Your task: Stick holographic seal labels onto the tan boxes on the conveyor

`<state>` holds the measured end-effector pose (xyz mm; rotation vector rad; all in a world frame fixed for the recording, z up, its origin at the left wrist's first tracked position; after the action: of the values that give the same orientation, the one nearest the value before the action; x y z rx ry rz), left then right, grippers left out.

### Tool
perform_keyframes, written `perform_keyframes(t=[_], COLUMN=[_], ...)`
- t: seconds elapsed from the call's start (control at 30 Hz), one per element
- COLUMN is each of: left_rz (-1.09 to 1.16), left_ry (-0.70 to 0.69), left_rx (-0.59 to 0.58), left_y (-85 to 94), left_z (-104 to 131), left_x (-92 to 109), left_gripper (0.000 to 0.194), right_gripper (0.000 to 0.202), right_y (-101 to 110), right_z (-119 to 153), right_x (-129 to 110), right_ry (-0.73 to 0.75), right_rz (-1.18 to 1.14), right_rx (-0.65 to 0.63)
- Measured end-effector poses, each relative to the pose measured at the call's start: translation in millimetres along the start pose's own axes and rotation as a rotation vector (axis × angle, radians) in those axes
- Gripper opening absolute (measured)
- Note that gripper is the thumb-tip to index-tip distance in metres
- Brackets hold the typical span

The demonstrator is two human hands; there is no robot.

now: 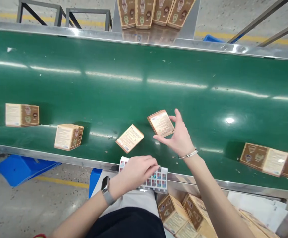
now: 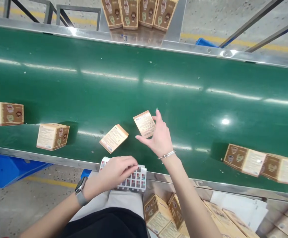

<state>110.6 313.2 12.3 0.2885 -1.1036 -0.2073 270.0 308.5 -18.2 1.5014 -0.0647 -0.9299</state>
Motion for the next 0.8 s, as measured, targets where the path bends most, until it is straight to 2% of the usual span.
perform_keyframes(t=[0.13, 0.2, 0.23, 0.3, 0.4, 0.47, 0.53, 0.6, 0.67, 0.8], left_rz=[-0.009, -0.012, -0.012, -0.020, -0.123, -0.254, -0.394, -0.504, -0.576, -0.624], left_ry=[0.114, 0.142, 0.146, 0.108, -0.098, -0.265, -0.372, -0.415, -0.412, -0.368], left_rx=[-0.037, -0.034, -0.033, -0.042, -0.052, -0.049, -0.052, -0.078, -0.116, -0.164], left_y=[3.7, 8.0, 10.2, 13.3, 13.7, 8.9, -0.2, -11.7, -21.6, -29.0], left_z=[23.3, 28.6, 29.1, 25.3, 9.5, -3.3, -17.3, -31.1, -42.1, -50.1], left_x=[-25.0, -32.6, -34.2, -29.9, -2.5, 19.4, 32.2, 33.7, 26.5, 11.0], left_gripper=[0.024, 0.024, 0.023, 0.022, 0.022, 0.024, 0.024, 0.022, 0.019, 0.018], right_gripper=[0.101, 0.101, 0.099, 0.091, 0.068, 0.048, 0.032, 0.031, 0.035, 0.038], right_y=[-14.1, -13.5, -9.8, 2.9, 23.7, 22.5, 6.0, -12.6, -24.2, -27.8], right_z=[-4.2, 3.0, 5.5, 6.7, 11.4, 25.6, 41.4, 47.5, 44.5, 33.8], right_x=[-39.4, -43.0, -38.5, -20.0, 28.2, 65.4, 89.0, 94.2, 89.6, 79.6], right_ry=[0.446, 0.619, 0.636, 0.531, 0.126, -0.191, -0.428, -0.531, -0.547, -0.533], right_rz=[0.257, 0.274, 0.264, 0.194, -0.074, -0.344, -0.593, -0.756, -0.826, -0.795], right_rx=[-0.144, -0.178, -0.170, -0.096, 0.117, 0.259, 0.340, 0.348, 0.310, 0.225])
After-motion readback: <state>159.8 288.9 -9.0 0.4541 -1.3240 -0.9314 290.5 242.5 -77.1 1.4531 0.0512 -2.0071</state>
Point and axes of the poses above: each hand's wrist, its own z-axis away from the middle knuckle, its own y-axis out of the back of the hand, x = y × z, the point moved 10 cm from there along -z, towards the middle knuckle, and after that the axes turned 14 degrees about z, right-handed, at the moved point
